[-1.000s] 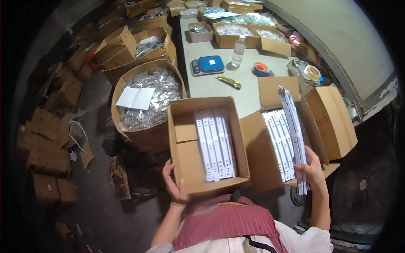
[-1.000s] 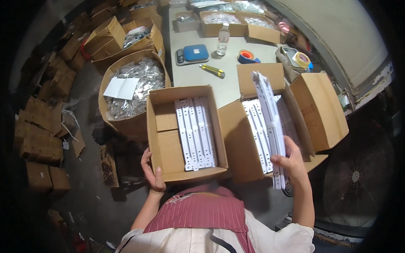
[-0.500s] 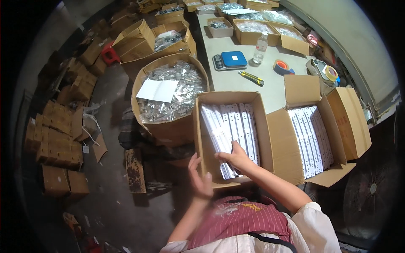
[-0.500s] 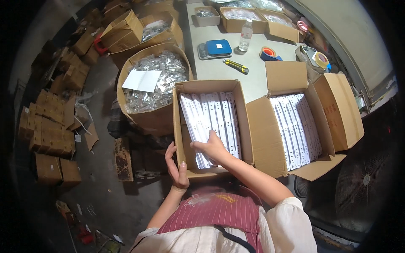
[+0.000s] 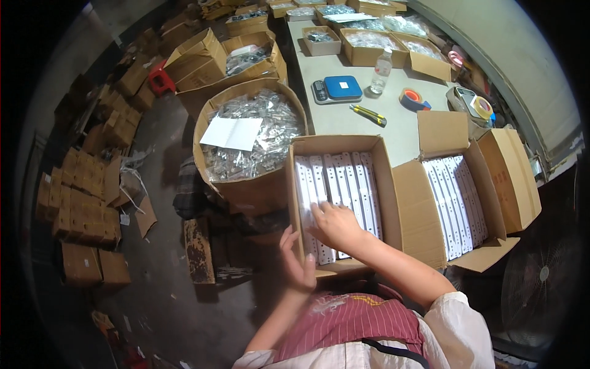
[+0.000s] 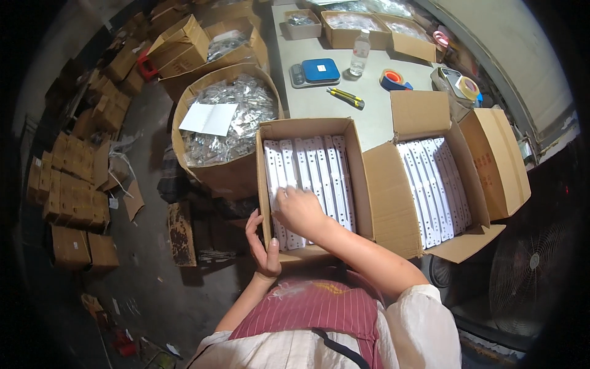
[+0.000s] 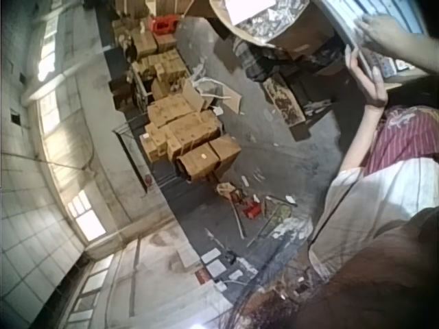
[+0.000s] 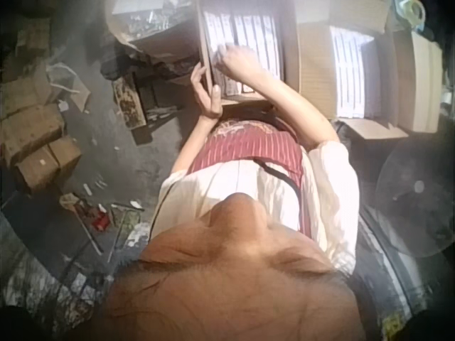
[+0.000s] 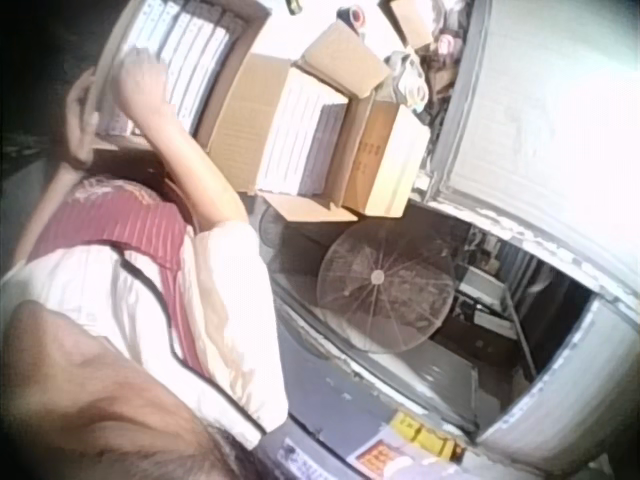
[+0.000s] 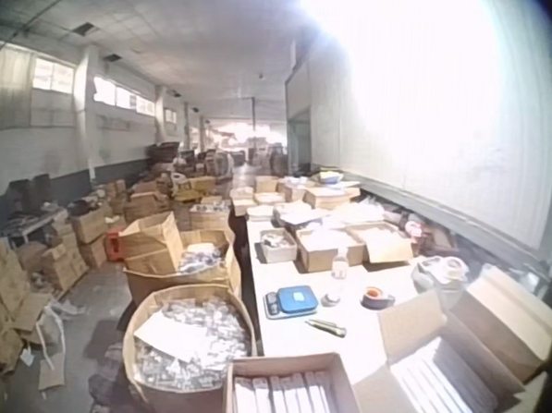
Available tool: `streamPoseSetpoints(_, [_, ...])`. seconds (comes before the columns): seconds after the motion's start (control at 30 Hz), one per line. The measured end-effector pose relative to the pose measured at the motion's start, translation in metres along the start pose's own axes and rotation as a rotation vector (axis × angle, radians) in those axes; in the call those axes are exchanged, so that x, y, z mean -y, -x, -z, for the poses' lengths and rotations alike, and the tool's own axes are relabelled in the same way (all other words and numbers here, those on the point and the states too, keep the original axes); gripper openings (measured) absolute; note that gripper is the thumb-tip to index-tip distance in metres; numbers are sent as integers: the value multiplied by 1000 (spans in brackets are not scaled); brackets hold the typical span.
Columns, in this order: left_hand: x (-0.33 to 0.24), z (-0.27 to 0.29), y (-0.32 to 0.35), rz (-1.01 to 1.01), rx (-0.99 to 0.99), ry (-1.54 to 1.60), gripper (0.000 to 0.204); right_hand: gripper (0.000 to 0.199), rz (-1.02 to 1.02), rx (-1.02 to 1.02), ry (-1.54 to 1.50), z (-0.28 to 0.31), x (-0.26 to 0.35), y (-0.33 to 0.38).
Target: The person opens cardboard boxes with a utility knife and transfers metal slide brackets between the boxes by hand while holding a sheet of stickers.
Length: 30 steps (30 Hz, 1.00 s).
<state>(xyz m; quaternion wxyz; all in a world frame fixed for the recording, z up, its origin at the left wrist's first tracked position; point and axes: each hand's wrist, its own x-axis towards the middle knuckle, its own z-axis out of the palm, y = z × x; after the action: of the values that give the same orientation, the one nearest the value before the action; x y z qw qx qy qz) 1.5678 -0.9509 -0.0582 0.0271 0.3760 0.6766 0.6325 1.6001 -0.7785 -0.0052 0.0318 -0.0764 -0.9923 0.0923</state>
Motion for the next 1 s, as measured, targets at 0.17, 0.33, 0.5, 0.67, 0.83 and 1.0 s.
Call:
streamPoseSetpoints(0.17, [10, -4, 1, 9, -12, 42, 61, 83, 206, -78, -13, -38, -29, -6])
streamPoseSetpoints(0.33, [7, 2, 4, 21, 0, 7, 62, 88, 170, 42, 51, -38, -19, -7])
streamPoseSetpoints(0.5, [10, -2, 2, 53, -47, 100, 60, 99, 204, 201, 100, -37, -37, -24])
streamPoseSetpoints(0.67, [8, 9, 11, 121, -10, 106, 59, 96, 229, 154, 22, -48, -44, -14])
streamPoseSetpoints(0.83, [-9, -1, 9, 118, -24, 0, 59, 94, 247, 42, -23, -69, -64, 9])
streamPoseSetpoints(1.0, [-3, 2, 15, 248, -33, 90, 59, 107, 206, -47, -24, -54, -63, -14])
